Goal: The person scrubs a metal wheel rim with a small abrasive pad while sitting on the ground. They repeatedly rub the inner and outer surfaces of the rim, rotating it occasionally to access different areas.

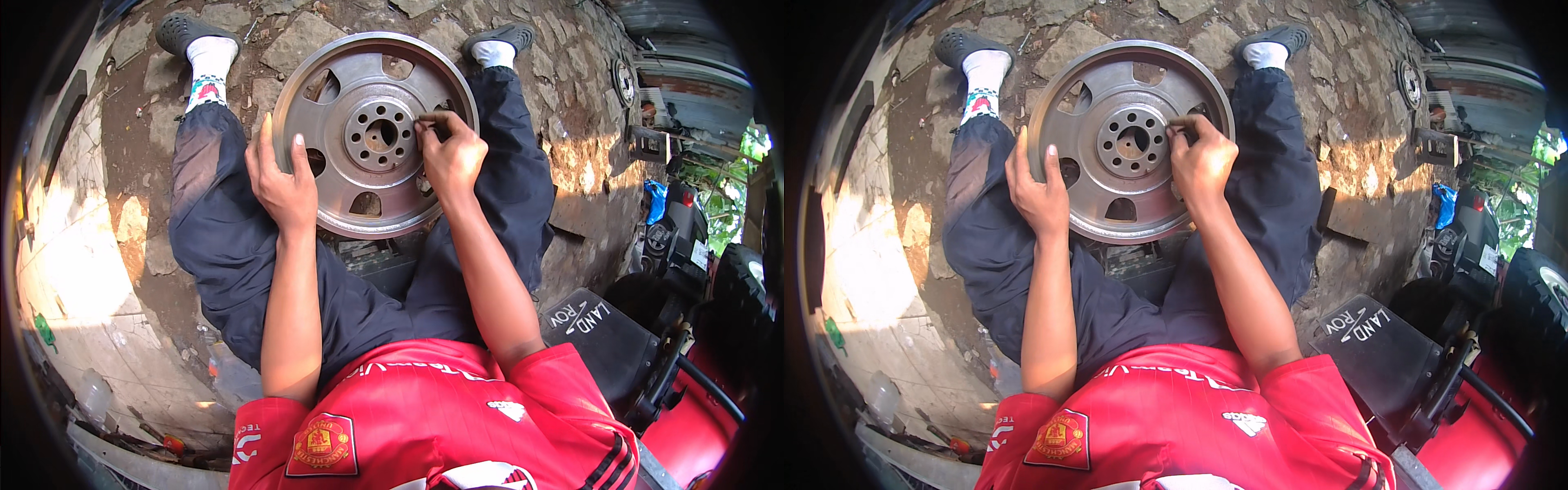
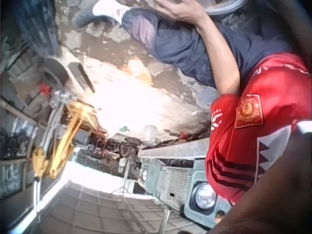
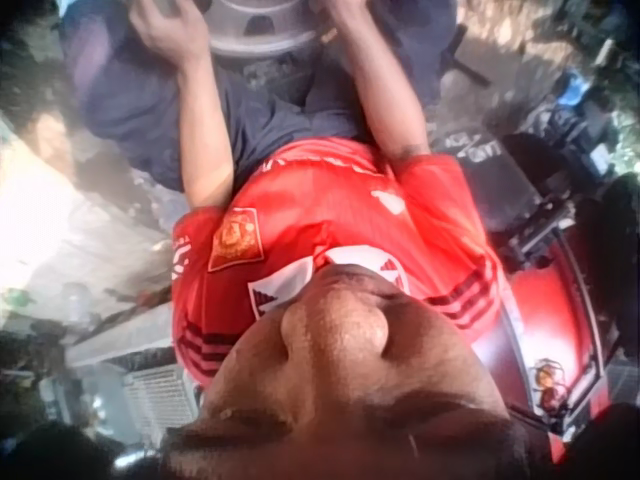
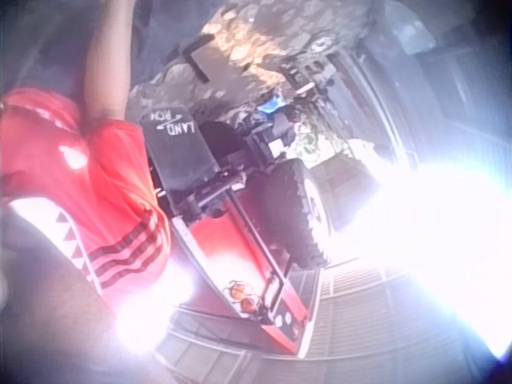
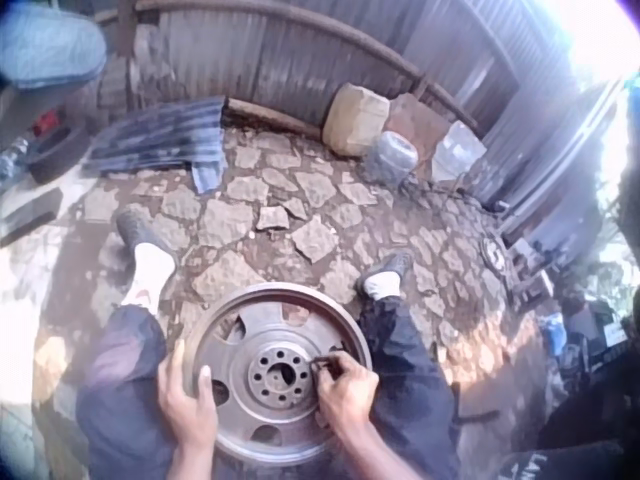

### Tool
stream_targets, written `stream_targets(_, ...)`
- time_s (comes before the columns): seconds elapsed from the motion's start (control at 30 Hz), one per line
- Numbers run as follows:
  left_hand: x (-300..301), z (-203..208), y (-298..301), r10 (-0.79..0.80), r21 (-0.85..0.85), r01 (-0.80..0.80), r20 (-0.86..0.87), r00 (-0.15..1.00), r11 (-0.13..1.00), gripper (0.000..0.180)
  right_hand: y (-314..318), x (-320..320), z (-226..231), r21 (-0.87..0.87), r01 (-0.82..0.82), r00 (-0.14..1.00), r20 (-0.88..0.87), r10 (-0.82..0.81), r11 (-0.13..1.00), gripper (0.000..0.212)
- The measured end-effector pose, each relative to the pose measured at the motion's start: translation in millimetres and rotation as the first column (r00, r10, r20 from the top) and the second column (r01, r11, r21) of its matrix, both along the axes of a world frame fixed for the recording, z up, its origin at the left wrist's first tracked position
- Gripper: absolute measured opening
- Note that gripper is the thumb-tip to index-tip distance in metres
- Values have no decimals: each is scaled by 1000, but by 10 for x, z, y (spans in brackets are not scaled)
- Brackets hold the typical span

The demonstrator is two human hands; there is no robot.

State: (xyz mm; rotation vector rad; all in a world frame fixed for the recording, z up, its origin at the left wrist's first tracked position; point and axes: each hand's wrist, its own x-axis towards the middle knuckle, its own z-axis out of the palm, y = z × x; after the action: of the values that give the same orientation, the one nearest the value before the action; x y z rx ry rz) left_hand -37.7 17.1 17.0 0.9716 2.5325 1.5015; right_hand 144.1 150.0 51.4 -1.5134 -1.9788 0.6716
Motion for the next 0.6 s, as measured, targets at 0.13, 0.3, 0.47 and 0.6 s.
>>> stream_targets(0.13, -15, -44, -47, 27, -63, -29, -25, 999, 998, 52, -279, 151, -78, 54, -55, 997, -47, 58, 997, 10)
stream_targets(0.3, -27, -23, -3, 25, -20, -25, 8, 1000, 999, 51, 59, -43, 40, 46, -84, 996, 14, 83, 995, 9)
stream_targets(0.47, -50, -100, -16, 35, -55, -37, -29, 999, 998, 51, -199, 256, -84, 80, -181, 982, 75, 175, 980, 9)
stream_targets(0.6, -34, -87, -35, 32, -35, -32, -8, 999, 999, 53, 21, 166, -21, 27, -184, 981, 71, 182, 983, 10)
